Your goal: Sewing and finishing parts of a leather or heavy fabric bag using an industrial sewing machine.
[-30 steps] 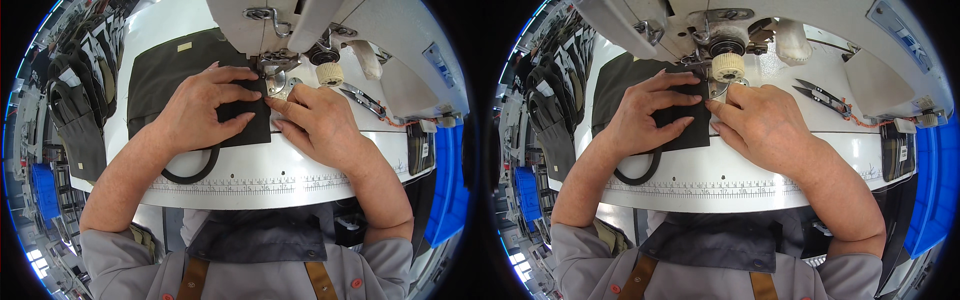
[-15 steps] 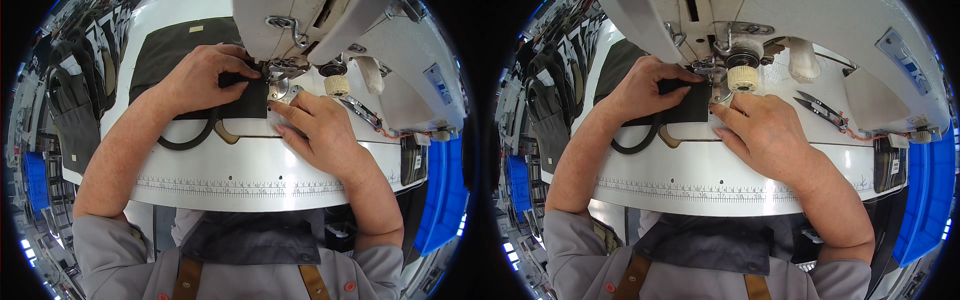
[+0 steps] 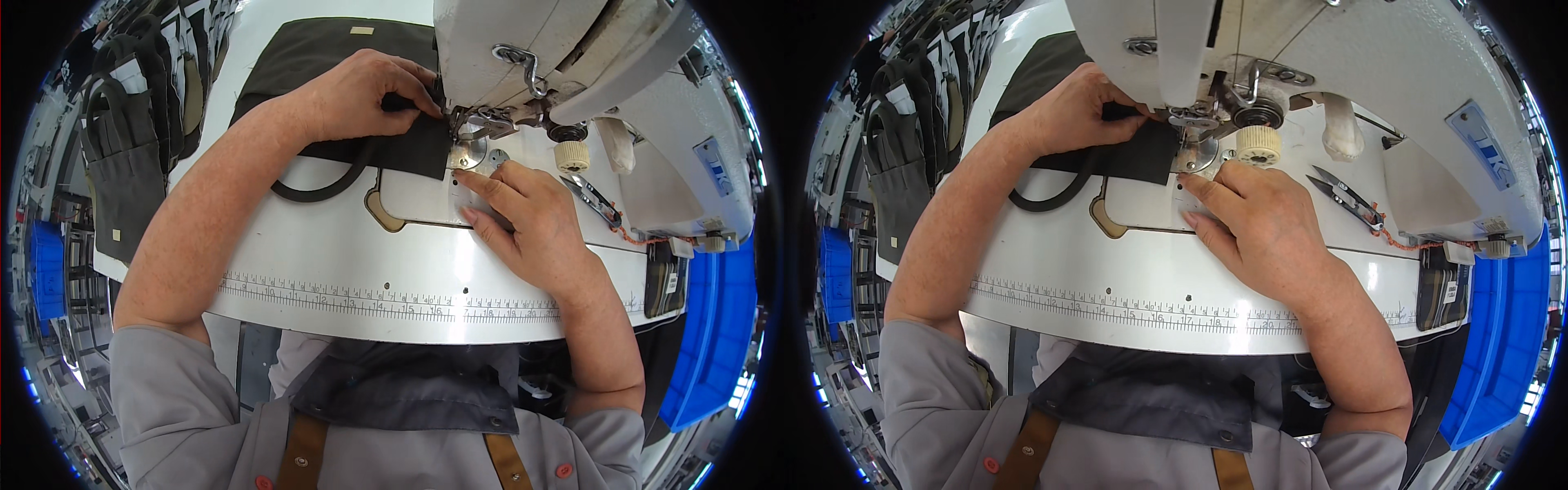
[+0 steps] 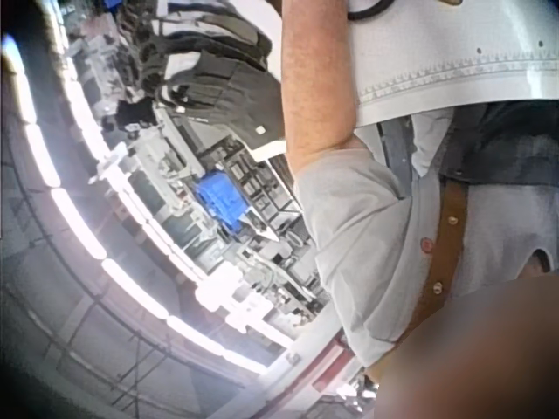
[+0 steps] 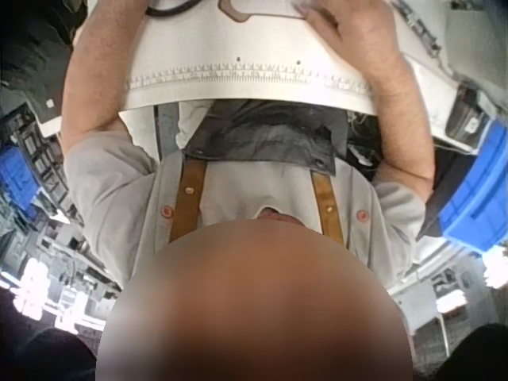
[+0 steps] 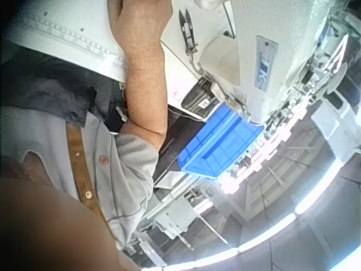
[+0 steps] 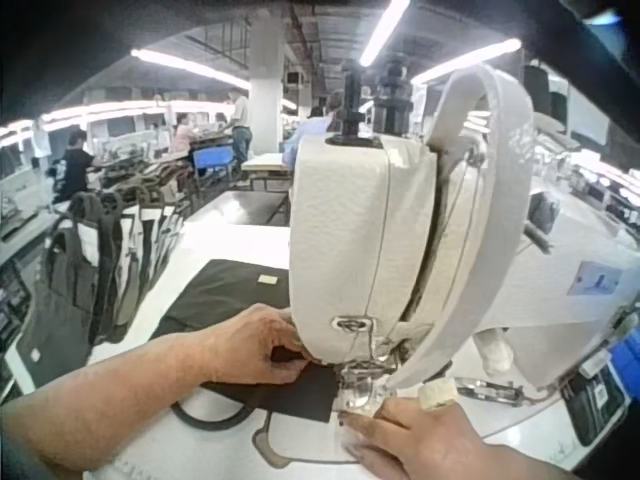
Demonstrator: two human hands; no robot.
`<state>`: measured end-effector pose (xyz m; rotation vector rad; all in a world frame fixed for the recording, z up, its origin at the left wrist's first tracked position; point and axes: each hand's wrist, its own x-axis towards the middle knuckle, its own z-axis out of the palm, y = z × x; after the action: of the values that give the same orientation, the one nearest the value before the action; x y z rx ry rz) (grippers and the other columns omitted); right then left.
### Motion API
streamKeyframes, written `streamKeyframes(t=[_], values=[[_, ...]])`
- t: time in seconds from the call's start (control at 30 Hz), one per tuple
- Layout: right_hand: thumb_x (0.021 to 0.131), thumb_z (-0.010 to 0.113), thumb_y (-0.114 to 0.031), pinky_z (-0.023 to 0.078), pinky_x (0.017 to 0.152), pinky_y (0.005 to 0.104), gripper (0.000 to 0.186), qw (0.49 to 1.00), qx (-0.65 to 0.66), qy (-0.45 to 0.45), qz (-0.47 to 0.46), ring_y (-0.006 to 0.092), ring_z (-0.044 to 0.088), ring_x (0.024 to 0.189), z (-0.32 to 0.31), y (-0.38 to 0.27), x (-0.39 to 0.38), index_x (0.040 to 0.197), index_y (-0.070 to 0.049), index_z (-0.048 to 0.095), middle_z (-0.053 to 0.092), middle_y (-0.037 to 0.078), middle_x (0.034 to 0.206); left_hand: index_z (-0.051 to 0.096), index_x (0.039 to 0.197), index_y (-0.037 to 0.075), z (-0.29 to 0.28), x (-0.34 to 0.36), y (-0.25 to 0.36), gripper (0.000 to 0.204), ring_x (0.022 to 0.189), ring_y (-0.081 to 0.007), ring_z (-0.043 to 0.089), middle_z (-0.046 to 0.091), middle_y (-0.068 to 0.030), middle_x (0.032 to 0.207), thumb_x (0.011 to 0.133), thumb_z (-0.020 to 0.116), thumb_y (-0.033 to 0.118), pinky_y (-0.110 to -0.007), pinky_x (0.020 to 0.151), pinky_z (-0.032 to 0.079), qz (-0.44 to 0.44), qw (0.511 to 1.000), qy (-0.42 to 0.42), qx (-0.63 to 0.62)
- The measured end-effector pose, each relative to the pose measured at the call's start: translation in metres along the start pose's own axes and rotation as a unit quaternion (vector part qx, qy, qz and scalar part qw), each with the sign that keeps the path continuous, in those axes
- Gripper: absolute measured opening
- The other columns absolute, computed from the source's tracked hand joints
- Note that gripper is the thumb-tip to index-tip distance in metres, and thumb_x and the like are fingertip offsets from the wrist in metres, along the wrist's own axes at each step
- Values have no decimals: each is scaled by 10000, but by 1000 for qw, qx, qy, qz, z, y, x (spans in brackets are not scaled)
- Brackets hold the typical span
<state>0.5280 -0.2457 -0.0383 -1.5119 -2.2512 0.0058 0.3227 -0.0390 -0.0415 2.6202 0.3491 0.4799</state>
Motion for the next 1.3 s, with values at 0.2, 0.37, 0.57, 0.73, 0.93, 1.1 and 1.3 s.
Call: streamKeyframes(t=[0.2,0.37,0.57,0.73,0.93,1.1,1.3], values=[[864,769,-196,509,664,416,345,1000,5,3,-9,284,640,763,0,3,1,1183,-74,718,615,71,875,827,1082,153,4,-3,-2,291,1045,-254,731,700,-127,1341,838,696,63,-342,896,599,-24,999,24,-14],[864,768,-184,513,657,421,333,1000,16,4,-9,286,647,757,1,2,0,1178,-82,721,623,70,873,822,1096,161,4,-6,3,273,1127,-252,698,690,-70,1375,875,690,68,-351,942,580,-56,998,20,-29],[894,740,-146,509,624,426,194,997,66,32,-3,300,644,715,3,10,-1,1080,-97,765,620,82,819,776,1154,70,3,-32,21,282,1160,-288,692,727,-112,1265,893,681,22,-417,1129,452,1,1000,29,2],[933,711,-160,516,656,416,140,994,88,66,16,323,653,734,9,22,-4,1034,-87,775,632,107,814,768,1213,139,7,-94,87,363,1402,-308,553,644,-67,1438,874,679,43,-642,1246,207,-36,997,-54,-45],[952,701,-183,517,685,419,163,991,110,76,21,337,659,751,10,30,-4,1041,-70,777,675,128,837,738,1226,106,-16,-145,162,813,1425,-424,507,599,-176,1459,618,896,623,-633,1231,211,-60,997,-10,53],[959,702,-222,522,706,421,197,992,98,73,43,342,673,782,14,26,-5,1037,-61,785,700,148,859,731,979,132,-8,-218,200,609,1170,-289,636,656,-51,1204,554,925,524,-561,1146,320,-138,977,73,148],[961,697,-222,531,717,419,206,990,105,93,32,359,682,802,14,27,-3,1049,-58,784,711,164,883,654,826,115,16,-253,206,386,918,-241,646,626,-21,934,621,905,323,-505,1021,376,-130,938,104,305]])
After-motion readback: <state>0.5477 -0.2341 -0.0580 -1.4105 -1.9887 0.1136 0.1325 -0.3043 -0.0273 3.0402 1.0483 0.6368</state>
